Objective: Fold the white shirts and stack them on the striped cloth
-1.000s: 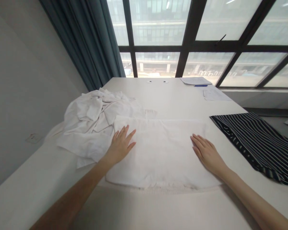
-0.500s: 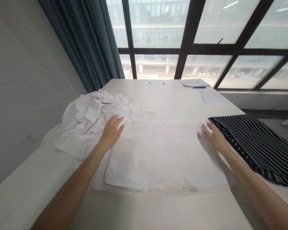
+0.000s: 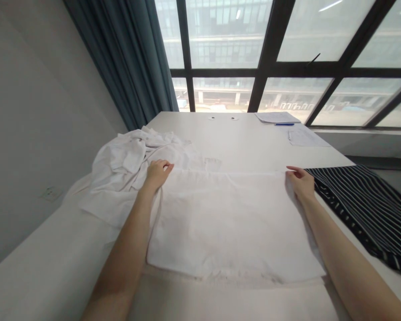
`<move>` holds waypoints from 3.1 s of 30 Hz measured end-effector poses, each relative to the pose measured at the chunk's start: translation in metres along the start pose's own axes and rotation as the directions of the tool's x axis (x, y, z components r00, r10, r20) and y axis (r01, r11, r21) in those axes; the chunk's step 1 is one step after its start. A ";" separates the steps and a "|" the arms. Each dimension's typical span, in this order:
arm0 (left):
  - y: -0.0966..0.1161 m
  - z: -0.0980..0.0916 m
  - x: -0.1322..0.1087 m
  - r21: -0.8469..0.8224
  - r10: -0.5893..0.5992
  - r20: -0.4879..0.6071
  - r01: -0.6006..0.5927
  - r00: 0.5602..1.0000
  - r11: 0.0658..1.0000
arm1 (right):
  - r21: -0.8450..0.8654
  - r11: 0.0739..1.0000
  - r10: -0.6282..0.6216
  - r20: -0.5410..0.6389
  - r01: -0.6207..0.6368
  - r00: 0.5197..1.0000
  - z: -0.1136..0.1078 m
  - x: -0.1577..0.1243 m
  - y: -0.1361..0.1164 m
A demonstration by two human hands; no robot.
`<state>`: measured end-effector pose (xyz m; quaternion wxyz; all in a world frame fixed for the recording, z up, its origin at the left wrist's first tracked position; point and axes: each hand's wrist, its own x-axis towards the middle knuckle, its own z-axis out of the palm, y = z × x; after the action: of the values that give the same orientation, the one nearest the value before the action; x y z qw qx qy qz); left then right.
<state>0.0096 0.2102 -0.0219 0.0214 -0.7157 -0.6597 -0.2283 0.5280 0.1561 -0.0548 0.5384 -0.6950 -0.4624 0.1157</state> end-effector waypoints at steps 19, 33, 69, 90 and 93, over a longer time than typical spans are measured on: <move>0.058 -0.036 -0.009 0.227 0.001 -0.070 0.015 0.998 0.974 | -0.229 0.949 -0.169 0.205 0.215 0.964 -0.019 0.009 -0.035; 0.172 0.051 -0.081 -0.085 0.474 0.189 -0.467 0.860 0.880 | -0.196 0.692 -0.431 0.661 0.695 0.615 0.073 -0.113 -0.079; 0.132 0.026 -0.088 -0.058 0.536 0.291 -0.545 0.793 0.837 | -0.159 0.572 -0.527 0.680 0.805 0.509 0.030 -0.078 -0.049; 0.058 0.018 -0.051 0.198 0.281 0.287 -0.344 0.916 0.918 | -0.574 0.575 -0.135 0.637 0.584 0.759 0.012 -0.061 -0.019; 0.056 0.016 -0.051 0.239 0.259 0.283 -0.329 0.924 0.914 | -0.591 0.584 -0.124 0.613 0.557 0.780 0.003 -0.053 -0.012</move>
<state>0.0662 0.1606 -0.0389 0.0757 -0.8196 -0.5668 -0.0357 0.4905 0.1172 -0.0641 0.0737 -0.6882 -0.7216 -0.0155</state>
